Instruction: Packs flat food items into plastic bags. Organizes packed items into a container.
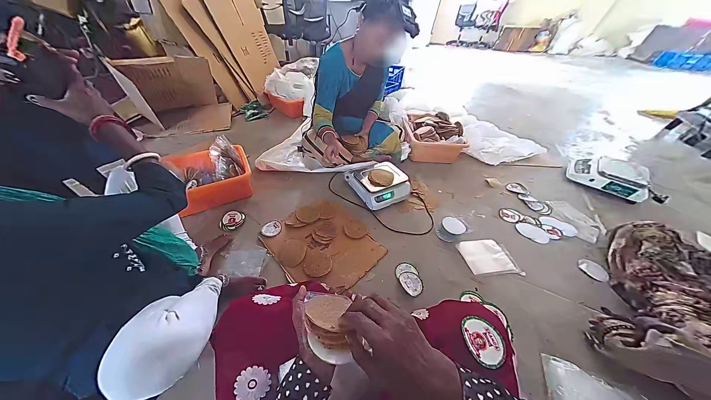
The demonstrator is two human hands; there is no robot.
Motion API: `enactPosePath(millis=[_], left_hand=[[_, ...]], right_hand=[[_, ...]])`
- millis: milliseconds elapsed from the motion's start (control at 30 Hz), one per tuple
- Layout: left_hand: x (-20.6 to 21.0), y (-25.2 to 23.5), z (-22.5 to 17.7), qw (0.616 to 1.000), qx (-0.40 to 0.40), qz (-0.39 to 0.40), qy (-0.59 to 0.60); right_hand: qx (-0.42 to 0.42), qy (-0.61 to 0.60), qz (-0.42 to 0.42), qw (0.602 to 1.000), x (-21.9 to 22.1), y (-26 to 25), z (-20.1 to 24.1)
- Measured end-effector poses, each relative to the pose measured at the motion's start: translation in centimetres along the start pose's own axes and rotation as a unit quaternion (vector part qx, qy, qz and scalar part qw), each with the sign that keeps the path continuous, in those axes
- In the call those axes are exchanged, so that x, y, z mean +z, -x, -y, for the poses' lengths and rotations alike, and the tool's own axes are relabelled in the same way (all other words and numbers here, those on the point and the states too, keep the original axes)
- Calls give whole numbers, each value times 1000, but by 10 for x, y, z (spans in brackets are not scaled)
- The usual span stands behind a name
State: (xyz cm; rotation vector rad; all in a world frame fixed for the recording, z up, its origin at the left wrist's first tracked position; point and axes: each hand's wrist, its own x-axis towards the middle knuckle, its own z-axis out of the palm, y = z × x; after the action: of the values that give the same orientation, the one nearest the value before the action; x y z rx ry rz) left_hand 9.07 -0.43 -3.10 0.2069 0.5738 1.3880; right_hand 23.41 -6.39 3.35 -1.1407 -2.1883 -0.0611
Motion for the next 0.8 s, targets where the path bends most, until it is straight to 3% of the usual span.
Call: enactPosePath(millis=[67, 100, 200, 333, 400, 500, 600, 700, 800], left_hand=[[-43, -15, 20, 985, -43, 125, 112], [-45, -11, 21, 983, -43, 134, 119], [-11, 15, 10, 993, -16, 38, 107], [-5, 25, 7, 990, -12, 62, 128], [23, 24, -2, 987, -53, -52, 144], [10, 20, 2, 983, -78, -28, 165], [5, 16, 3, 974, -160, -62, 151], [-2, 13, 9, 971, -168, -50, 161], [2, 15, 8, 975, -186, -76, 94]], right_hand=[[-1, 40, 10, 999, 0, 1, -2], [-2, 51, 15, 999, 0, 2, -3], [-1, 49, 29, 998, -3, 0, -3], [3, 39, 30, 999, -3, -1, -5], [16, 38, 27, 999, 0, -3, -7], [31, 29, 24, 999, 2, -6, -8], [41, 8, 25, 999, -3, -14, -10], [83, -12, 26, 996, -16, -29, -8], [122, -22, 61, 990, -27, -37, -10]])
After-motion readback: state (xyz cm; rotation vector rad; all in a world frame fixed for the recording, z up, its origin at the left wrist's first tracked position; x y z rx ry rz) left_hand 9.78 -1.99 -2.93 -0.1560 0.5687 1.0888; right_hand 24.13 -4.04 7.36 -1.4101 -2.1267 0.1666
